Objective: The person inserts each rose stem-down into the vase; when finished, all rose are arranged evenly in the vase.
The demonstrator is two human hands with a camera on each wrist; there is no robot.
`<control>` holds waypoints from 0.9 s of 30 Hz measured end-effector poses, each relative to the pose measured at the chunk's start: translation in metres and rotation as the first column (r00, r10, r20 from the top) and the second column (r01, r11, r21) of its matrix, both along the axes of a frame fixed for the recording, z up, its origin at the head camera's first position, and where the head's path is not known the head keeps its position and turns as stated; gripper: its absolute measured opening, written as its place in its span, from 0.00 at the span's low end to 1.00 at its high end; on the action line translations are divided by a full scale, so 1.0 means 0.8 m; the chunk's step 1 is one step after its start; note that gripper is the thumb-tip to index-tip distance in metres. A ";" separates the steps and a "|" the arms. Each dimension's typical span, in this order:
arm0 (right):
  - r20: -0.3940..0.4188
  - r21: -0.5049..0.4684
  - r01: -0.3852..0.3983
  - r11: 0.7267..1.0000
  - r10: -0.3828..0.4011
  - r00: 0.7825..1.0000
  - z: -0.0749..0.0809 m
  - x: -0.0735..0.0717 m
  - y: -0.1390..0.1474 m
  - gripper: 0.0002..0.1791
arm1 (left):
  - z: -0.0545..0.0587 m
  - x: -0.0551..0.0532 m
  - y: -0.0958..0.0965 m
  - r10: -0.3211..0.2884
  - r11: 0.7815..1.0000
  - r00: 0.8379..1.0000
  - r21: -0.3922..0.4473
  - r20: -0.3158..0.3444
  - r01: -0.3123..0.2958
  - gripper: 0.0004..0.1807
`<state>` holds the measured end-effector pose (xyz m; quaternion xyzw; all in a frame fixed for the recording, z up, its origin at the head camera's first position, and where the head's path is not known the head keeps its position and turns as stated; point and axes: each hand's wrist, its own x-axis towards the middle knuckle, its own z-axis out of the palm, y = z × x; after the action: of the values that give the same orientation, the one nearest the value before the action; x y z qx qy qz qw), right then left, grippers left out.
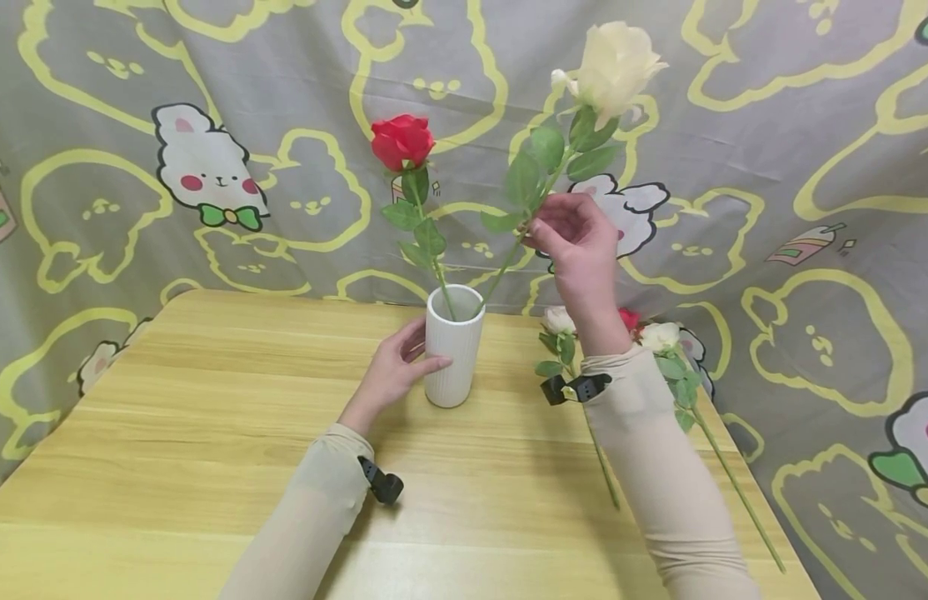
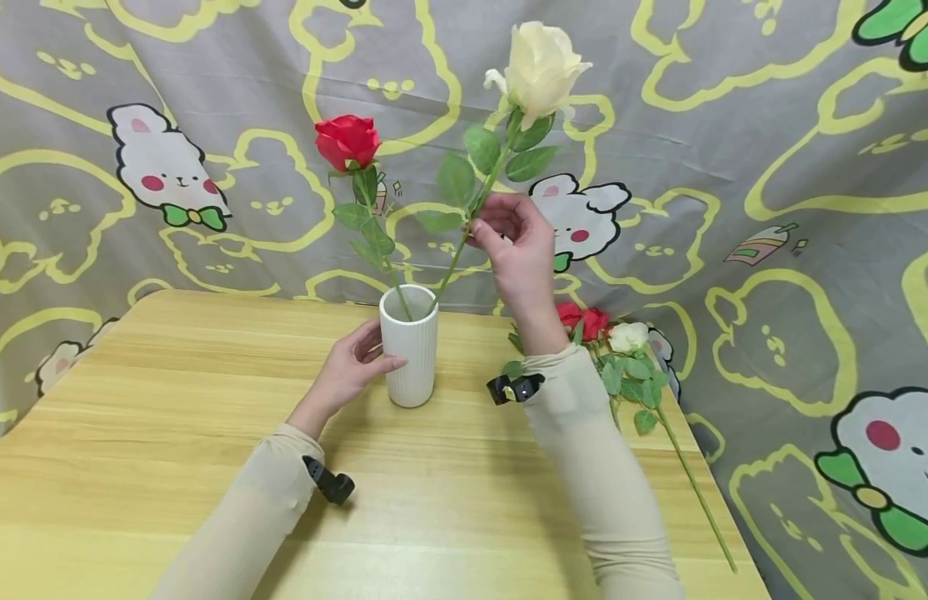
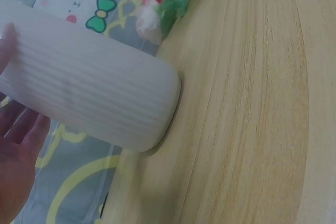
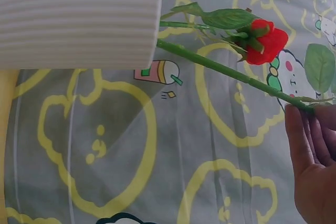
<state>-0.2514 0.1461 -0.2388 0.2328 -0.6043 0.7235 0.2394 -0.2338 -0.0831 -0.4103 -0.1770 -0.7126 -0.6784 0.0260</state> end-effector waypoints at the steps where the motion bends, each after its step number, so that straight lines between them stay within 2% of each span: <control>1: 0.006 0.010 -0.001 1.000 0.001 1.000 -0.002 0.000 -0.001 0.15 | 0.000 0.000 0.000 0.002 1.000 1.000 -0.001 0.001 -0.002 0.40; 11: 0.059 0.086 -0.054 0.995 0.049 0.997 -0.019 -0.005 -0.007 0.12 | -0.004 -0.003 0.000 0.010 1.000 1.000 -0.001 0.016 -0.010 0.39; 20: 0.116 0.179 -0.045 0.983 0.024 0.993 -0.033 -0.008 -0.013 0.12 | 0.000 -0.003 -0.001 -0.003 1.000 0.999 -0.009 0.048 0.003 0.40; 27: 0.156 0.229 -0.042 0.973 0.006 0.988 -0.047 -0.008 -0.017 0.12 | -0.001 -0.004 0.000 0.005 1.000 1.000 -0.022 0.031 -0.005 0.39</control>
<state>-0.2582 0.1325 -0.2767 0.2095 -0.6982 0.6669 0.1544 -0.2369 -0.0831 -0.4110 -0.1651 -0.7208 -0.6731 0.0148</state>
